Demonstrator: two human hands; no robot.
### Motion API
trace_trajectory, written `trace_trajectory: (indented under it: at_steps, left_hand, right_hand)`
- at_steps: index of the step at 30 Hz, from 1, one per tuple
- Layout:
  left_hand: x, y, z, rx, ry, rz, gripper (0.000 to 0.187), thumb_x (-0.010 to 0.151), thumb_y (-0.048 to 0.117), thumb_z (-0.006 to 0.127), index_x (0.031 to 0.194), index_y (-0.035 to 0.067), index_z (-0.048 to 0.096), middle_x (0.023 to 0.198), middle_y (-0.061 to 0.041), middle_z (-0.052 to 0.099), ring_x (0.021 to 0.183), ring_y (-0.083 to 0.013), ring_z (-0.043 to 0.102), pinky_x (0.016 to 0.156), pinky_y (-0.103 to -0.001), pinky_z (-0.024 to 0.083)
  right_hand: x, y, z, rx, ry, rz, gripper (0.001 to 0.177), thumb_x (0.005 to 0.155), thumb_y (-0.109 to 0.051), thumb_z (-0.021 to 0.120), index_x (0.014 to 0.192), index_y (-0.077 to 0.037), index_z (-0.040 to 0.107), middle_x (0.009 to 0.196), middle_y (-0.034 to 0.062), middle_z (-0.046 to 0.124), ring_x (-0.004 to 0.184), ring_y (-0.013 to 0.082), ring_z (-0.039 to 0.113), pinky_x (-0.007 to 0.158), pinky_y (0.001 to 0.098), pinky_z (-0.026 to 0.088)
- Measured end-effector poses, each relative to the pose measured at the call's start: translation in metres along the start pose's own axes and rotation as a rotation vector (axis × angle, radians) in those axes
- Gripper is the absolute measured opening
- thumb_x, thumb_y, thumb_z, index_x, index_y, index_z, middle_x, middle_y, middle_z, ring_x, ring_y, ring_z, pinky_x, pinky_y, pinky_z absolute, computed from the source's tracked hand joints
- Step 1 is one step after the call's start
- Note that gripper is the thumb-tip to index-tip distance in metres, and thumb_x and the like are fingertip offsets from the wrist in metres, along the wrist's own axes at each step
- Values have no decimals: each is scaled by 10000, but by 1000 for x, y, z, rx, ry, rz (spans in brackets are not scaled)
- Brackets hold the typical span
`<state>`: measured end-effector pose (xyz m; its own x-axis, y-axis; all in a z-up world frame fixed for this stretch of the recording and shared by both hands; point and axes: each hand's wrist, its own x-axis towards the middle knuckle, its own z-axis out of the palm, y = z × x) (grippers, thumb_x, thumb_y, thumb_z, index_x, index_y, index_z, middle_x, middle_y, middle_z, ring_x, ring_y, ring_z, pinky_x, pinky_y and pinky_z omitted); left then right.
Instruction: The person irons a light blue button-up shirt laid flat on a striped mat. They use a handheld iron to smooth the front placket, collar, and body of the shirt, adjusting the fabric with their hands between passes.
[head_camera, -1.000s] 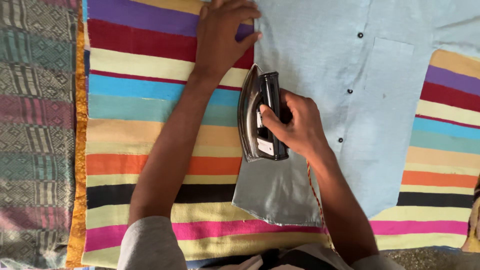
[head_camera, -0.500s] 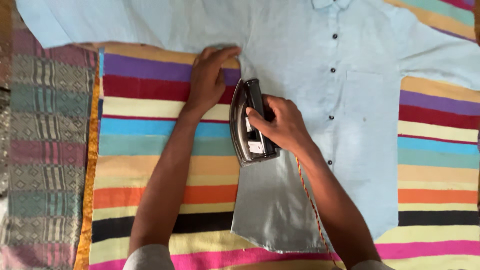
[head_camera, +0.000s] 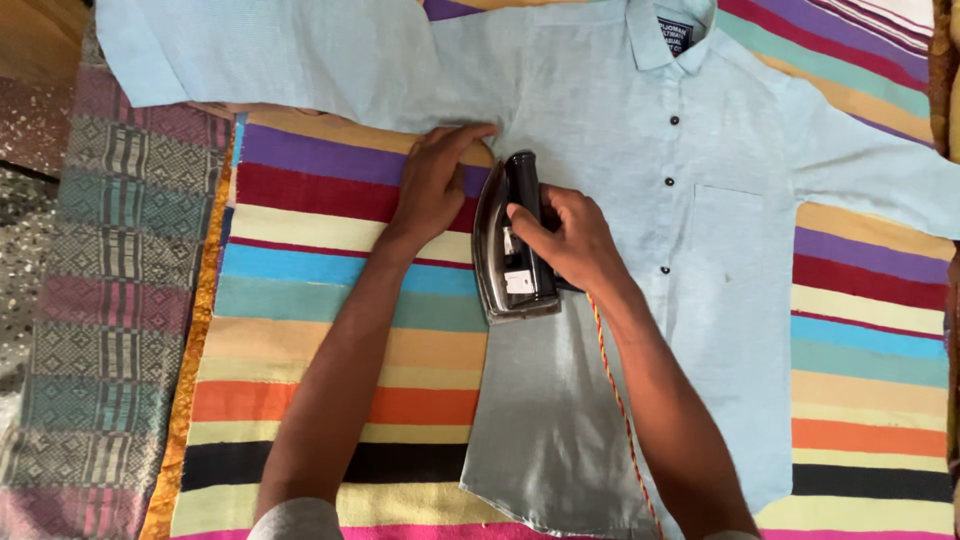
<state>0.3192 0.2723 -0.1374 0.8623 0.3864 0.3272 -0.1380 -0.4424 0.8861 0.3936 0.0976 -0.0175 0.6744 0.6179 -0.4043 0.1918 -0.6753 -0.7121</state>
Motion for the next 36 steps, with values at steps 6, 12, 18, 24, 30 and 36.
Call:
trace_trajectory:
  at_steps: [6,12,18,24,30,36]
  left_hand:
    - [1,-6,-1,-81,41,21,649,789,-195,442,1341,75,647,1263,-165,680,1218,-358,637,1088,-444,483]
    - [-9,-31,13,-116,99,83,490,872,-171,463,1293,15,630,1230,-183,690,1185,-380,656,1008,-446,515]
    - [-13,-38,19,75,64,42,112,983,-25,668,1055,-23,583,915,-222,578,888,-413,569,800,-513,437]
    - [-8,-33,15,52,84,79,142,983,-62,623,1115,-14,602,976,-218,622,948,-425,579,850,-520,446]
    - [-8,-25,10,-29,64,96,394,895,-151,515,1244,2,615,1160,-215,670,1095,-425,616,928,-494,483]
    - [-17,-54,23,59,108,66,254,911,-129,569,1135,-12,582,1017,-217,618,985,-420,578,862,-513,451]
  right_hand:
    - [16,3,-2,-41,65,-109,331,947,-345,679,865,-24,681,660,13,628,592,96,559,568,310,461]
    - [0,13,8,-104,104,-112,373,1031,-392,614,908,-43,651,687,26,602,613,147,564,619,344,460]
    - [-52,1,11,-161,15,39,302,1026,-391,571,931,-109,625,621,-7,579,547,148,563,537,353,443]
    - [-90,-10,32,-314,164,-35,328,984,-383,612,882,-74,657,553,58,560,475,233,571,501,407,451]
    - [-49,-10,24,-375,195,15,507,1030,-489,566,727,-87,622,490,47,560,409,218,586,438,397,454]
    - [2,-1,23,-395,323,-58,570,1084,-531,466,741,-109,638,500,17,559,433,205,597,449,385,456]
